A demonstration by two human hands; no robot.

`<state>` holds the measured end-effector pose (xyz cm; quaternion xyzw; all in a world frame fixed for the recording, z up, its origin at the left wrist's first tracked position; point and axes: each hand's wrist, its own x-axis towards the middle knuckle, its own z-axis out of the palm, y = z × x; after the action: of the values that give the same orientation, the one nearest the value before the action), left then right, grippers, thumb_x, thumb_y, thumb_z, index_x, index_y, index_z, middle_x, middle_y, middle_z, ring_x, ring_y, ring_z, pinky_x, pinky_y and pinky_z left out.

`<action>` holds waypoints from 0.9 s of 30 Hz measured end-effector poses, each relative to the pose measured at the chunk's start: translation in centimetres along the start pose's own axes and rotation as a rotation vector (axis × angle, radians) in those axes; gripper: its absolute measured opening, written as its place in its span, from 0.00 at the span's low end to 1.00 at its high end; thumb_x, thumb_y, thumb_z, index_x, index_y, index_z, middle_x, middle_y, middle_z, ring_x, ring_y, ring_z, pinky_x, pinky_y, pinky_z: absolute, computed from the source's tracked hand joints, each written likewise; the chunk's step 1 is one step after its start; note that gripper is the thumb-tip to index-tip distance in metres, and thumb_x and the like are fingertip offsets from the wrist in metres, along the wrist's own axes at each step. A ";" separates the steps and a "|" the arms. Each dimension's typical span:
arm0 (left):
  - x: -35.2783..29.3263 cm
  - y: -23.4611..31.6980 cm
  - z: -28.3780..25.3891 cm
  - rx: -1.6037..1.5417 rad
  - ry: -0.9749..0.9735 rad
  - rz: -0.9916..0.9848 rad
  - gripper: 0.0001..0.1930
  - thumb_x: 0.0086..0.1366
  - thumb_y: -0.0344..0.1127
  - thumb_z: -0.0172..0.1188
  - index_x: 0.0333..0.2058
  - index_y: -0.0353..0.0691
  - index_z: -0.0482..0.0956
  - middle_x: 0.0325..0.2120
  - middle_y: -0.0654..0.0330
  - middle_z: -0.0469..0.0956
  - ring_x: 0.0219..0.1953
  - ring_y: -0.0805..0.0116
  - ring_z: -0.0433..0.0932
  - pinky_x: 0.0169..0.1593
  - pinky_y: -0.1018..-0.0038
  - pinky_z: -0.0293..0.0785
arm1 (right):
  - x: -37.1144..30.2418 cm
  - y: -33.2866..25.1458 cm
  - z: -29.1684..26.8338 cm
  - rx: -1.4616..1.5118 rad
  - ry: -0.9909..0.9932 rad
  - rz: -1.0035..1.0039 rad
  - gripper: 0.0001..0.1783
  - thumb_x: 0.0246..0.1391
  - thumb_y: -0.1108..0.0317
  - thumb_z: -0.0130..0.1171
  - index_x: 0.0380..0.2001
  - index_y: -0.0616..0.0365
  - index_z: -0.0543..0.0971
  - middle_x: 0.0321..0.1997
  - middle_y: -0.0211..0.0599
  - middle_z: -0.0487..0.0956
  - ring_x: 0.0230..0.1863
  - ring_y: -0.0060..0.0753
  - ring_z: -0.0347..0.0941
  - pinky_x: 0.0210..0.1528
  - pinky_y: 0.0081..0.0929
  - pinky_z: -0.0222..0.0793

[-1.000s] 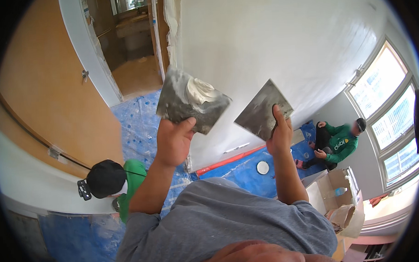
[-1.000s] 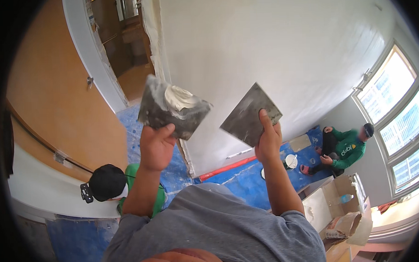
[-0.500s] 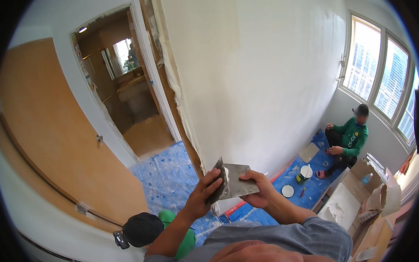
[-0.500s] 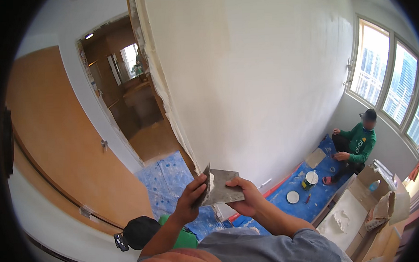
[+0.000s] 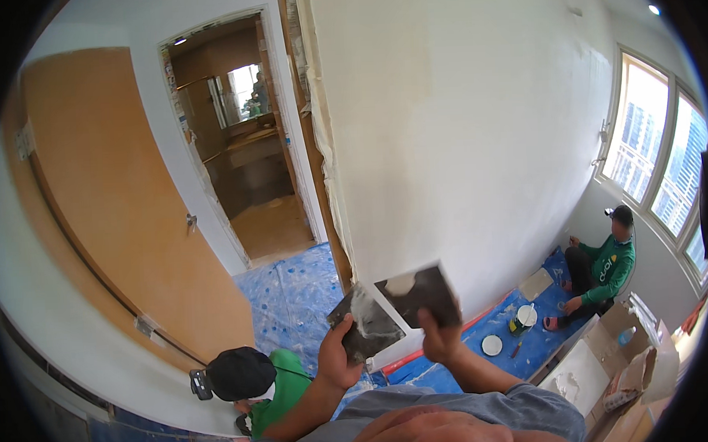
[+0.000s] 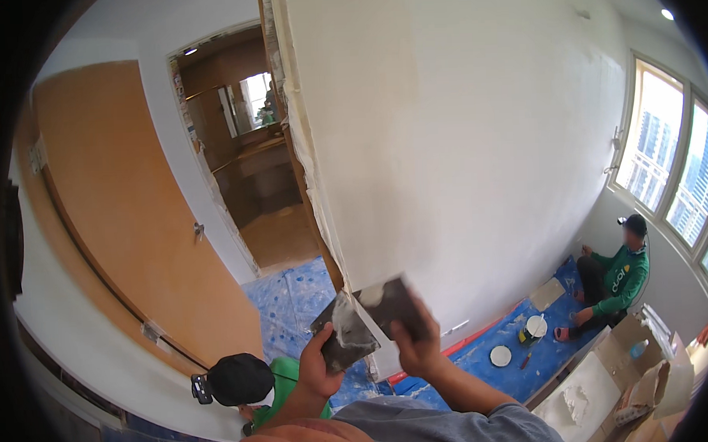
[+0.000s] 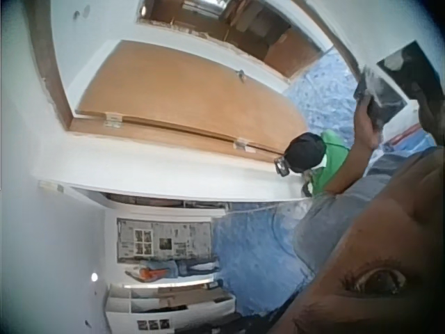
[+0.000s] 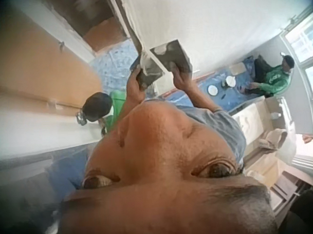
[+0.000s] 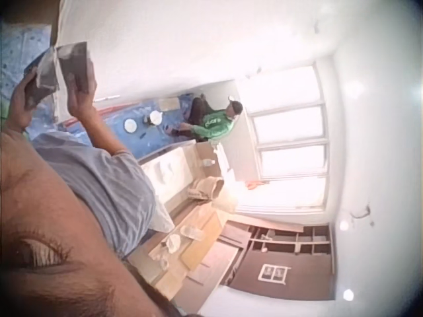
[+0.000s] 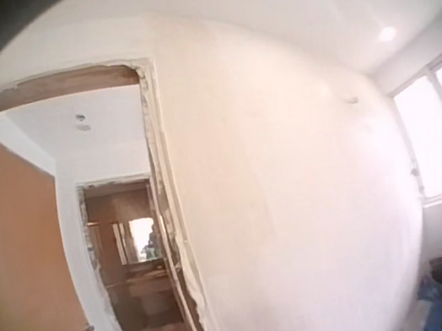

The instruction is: The person scoops plaster from a container onto a hawk and uses a trowel to apply and smooth the plaster onto a wall. The person repeatedly transfers plaster from the hawk to the trowel and spreads it across the wall surface.

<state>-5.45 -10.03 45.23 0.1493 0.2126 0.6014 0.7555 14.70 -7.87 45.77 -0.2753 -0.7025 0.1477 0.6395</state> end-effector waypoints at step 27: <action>-4.2 -7.9 8.4 0.176 0.016 0.289 0.18 0.71 0.34 0.54 0.58 0.36 0.73 0.51 0.56 0.80 0.52 0.61 0.81 0.59 0.62 0.76 | -6.3 3.0 -17.3 1.322 0.008 0.994 0.32 0.68 0.52 0.44 0.71 0.52 0.60 0.71 0.47 0.65 0.70 0.60 0.63 0.63 0.71 0.64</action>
<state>4.69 -15.69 49.28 0.2392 0.2466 0.6842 0.6434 32.40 -11.54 41.33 -0.1214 -0.2645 0.7951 0.5320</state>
